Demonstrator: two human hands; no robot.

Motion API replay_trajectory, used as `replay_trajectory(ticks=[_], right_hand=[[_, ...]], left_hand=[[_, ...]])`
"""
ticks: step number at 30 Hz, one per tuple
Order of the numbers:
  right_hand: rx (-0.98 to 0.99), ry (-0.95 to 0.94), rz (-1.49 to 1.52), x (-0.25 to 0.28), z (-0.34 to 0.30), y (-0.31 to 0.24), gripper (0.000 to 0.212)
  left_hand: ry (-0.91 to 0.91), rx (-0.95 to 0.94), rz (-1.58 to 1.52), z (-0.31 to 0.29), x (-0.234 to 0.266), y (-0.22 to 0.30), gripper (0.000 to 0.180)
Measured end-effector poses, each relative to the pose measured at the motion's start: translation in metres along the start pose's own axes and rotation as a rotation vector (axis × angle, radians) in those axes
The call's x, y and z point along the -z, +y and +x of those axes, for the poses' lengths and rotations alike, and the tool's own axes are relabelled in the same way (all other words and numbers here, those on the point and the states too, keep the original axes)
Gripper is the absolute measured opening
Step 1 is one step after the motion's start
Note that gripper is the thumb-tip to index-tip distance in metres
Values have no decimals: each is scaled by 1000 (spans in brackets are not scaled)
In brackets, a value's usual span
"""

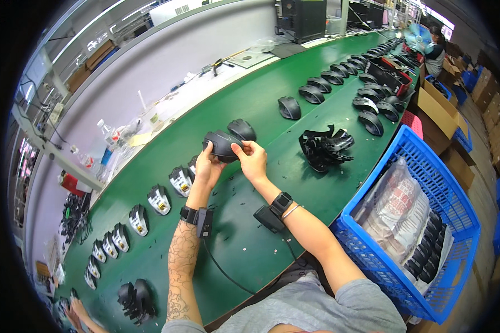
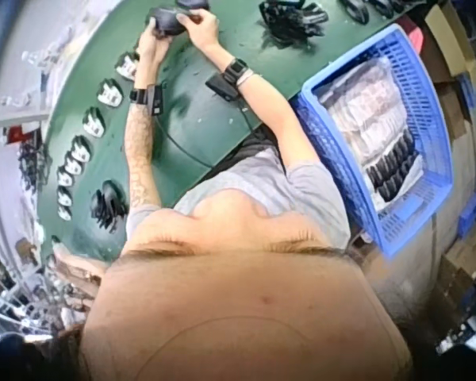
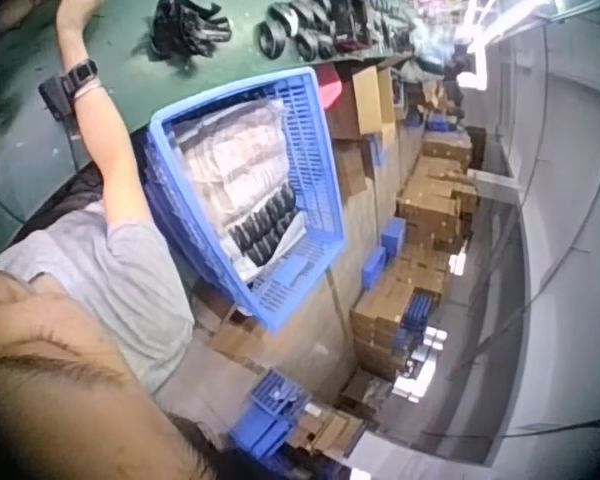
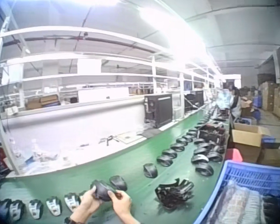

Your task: Assemble the outer casing and components of computer mice on a production line.

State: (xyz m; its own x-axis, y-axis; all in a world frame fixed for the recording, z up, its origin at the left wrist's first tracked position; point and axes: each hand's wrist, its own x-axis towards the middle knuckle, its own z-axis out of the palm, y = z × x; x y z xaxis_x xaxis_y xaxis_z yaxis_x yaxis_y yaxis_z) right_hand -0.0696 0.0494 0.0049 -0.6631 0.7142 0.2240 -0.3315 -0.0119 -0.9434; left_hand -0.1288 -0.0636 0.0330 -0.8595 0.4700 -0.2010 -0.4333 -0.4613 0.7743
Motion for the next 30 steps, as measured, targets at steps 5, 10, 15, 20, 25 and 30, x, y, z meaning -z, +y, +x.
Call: replay_trajectory(ticks=[5, 10, 15, 20, 25, 30], right_hand=[[484, -28, -649, 29, 22, -29, 28], [353, -45, -1274, 68, 11, -79, 27], [515, 80, -1479, 101, 9, -76, 15], [527, 97, -1657, 113, 10, -54, 8], [407, 52, -1855, 121, 14, -33, 5], [346, -45, -1861, 118, 12, -36, 5]], left_hand=[[201, -113, 263, 30, 6, -18, 48], [369, -680, 1388, 49, 18, -32, 54], [87, -661, 1837, 31, -11, -37, 57], [113, -546, 1895, 35, -12, -46, 65], [109, -561, 1854, 41, -13, -53, 66], [114, -506, 1860, 45, -14, -52, 68]])
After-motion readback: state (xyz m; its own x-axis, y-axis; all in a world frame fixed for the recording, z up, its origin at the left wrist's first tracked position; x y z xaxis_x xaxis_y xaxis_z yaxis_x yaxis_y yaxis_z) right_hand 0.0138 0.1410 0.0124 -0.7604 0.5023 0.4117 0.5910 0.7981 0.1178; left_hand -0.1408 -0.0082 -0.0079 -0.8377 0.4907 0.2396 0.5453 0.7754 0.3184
